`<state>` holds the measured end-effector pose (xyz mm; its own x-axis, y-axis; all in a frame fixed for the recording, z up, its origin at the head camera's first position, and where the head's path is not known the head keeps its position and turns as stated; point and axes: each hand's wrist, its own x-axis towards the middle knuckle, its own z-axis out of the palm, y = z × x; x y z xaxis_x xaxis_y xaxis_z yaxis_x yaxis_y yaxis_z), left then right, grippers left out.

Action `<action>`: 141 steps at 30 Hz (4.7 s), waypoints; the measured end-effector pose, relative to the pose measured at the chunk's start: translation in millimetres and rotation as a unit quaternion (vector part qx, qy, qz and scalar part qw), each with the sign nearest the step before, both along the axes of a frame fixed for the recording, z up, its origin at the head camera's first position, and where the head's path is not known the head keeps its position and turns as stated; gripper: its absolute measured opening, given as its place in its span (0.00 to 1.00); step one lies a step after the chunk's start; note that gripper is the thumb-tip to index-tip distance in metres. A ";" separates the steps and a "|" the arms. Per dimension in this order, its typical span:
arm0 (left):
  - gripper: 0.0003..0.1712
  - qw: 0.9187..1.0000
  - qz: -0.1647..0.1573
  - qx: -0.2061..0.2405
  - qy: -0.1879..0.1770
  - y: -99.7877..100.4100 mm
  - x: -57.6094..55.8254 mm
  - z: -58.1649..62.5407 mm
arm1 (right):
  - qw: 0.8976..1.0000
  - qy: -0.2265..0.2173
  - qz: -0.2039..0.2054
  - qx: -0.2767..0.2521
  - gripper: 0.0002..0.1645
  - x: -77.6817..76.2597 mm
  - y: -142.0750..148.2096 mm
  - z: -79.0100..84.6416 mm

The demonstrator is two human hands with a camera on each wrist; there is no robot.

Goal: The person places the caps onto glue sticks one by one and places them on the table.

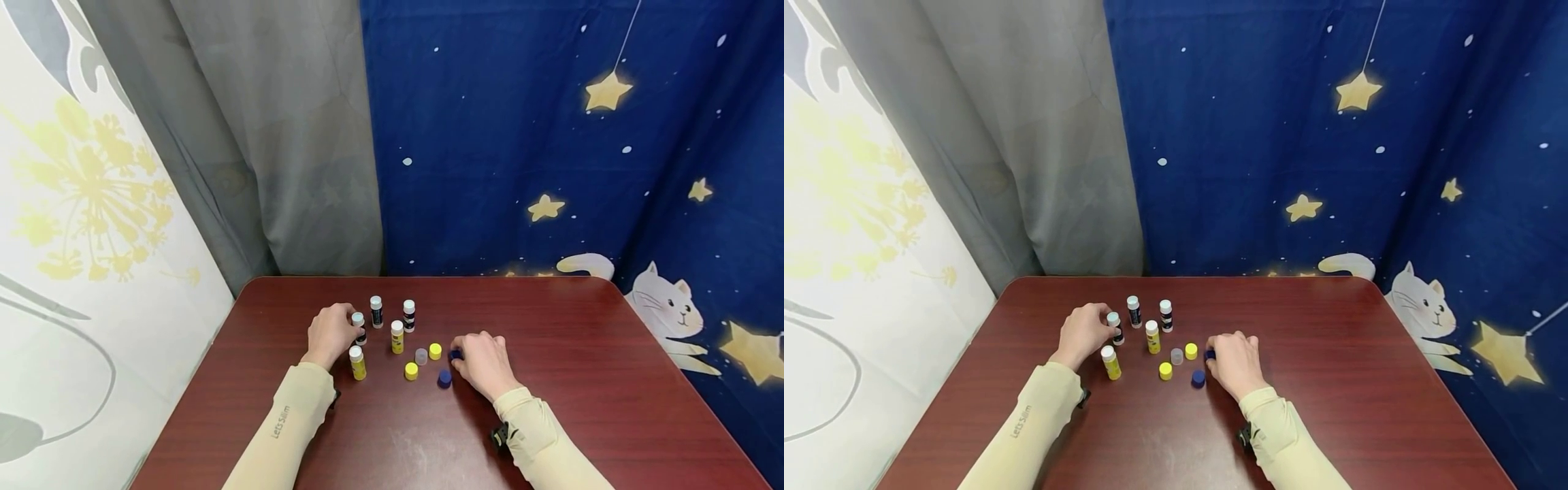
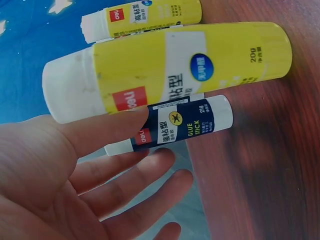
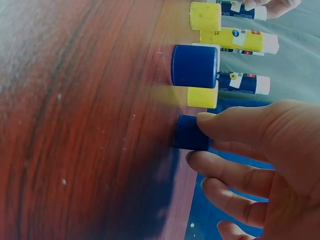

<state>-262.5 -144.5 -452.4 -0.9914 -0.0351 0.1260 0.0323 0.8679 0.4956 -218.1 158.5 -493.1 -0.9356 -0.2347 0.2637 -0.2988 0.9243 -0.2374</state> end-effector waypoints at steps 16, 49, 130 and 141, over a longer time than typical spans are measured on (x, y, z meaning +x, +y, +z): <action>0.14 1.000 0.009 0.004 -0.006 0.5 2.1 -4.4 | 1.000 0.016 -0.007 0.002 0.13 -0.9 3.7 9.4; 0.09 0.991 0.019 -0.020 0.133 4.7 9.5 11.3 | 0.983 0.140 0.008 -0.118 0.13 -1.1 6.0 33.4; 0.17 0.921 -0.175 -0.034 0.346 68.5 55.8 35.8 | 0.945 0.250 0.069 -0.200 0.19 15.3 5.4 71.0; 0.17 0.919 -0.174 -0.031 0.352 71.0 56.2 37.3 | 0.938 0.255 0.080 -0.221 0.19 16.2 5.7 77.6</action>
